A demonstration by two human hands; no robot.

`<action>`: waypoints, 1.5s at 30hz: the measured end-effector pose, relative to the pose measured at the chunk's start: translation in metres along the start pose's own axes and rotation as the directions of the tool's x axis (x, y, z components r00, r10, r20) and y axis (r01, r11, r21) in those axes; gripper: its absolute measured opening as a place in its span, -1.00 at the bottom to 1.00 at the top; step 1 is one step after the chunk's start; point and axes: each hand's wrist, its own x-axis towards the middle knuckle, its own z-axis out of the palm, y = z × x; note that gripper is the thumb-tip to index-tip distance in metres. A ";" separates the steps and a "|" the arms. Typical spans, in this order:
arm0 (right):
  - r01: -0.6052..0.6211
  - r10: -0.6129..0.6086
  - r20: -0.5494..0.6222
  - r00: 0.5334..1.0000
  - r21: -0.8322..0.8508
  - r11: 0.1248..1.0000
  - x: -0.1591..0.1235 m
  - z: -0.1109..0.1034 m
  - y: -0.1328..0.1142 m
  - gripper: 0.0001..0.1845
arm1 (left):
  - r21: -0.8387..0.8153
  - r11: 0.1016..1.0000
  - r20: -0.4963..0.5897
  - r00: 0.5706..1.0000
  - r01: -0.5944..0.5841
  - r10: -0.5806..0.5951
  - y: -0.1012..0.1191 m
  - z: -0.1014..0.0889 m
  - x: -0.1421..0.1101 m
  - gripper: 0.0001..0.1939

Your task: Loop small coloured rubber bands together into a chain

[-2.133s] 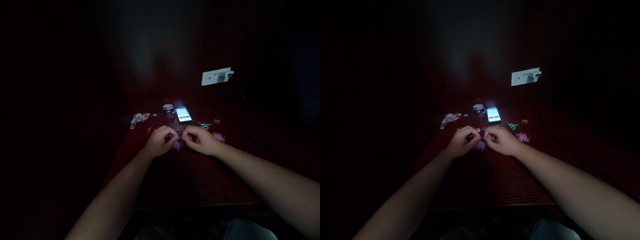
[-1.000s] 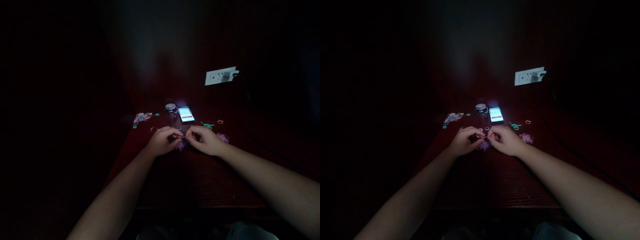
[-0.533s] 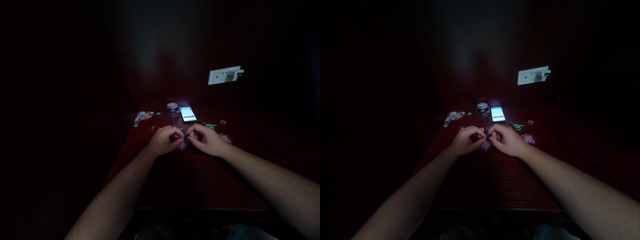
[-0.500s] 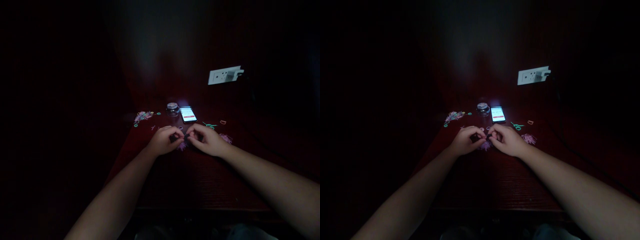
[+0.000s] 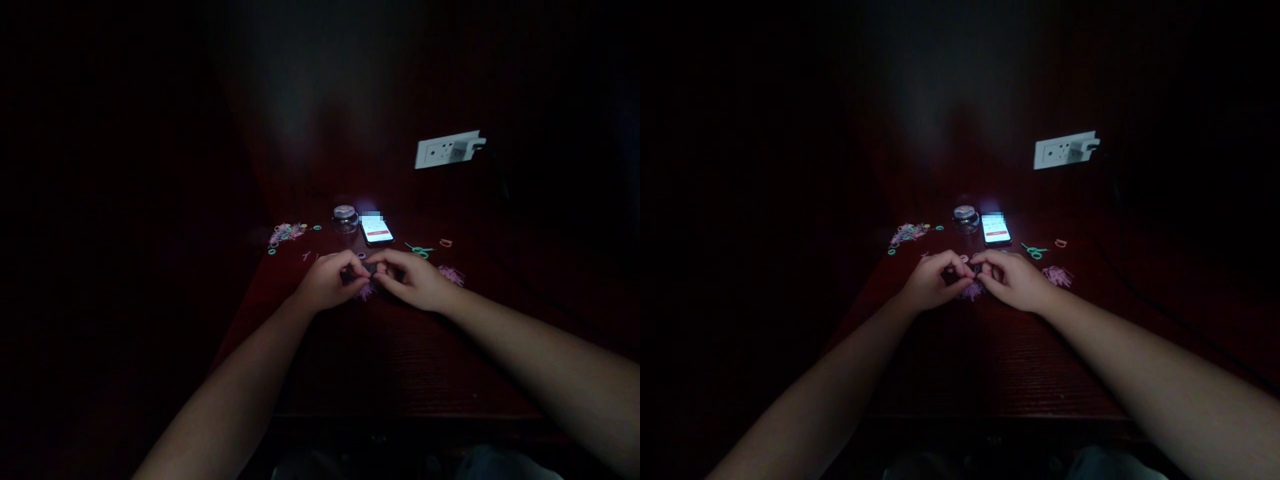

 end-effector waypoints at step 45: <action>-0.008 0.006 -0.058 0.998 -0.036 0.999 0.000 -0.001 0.000 -0.90 | 0.086 0.996 -0.044 0.998 0.037 -0.033 -0.003 -0.001 -0.001 -0.93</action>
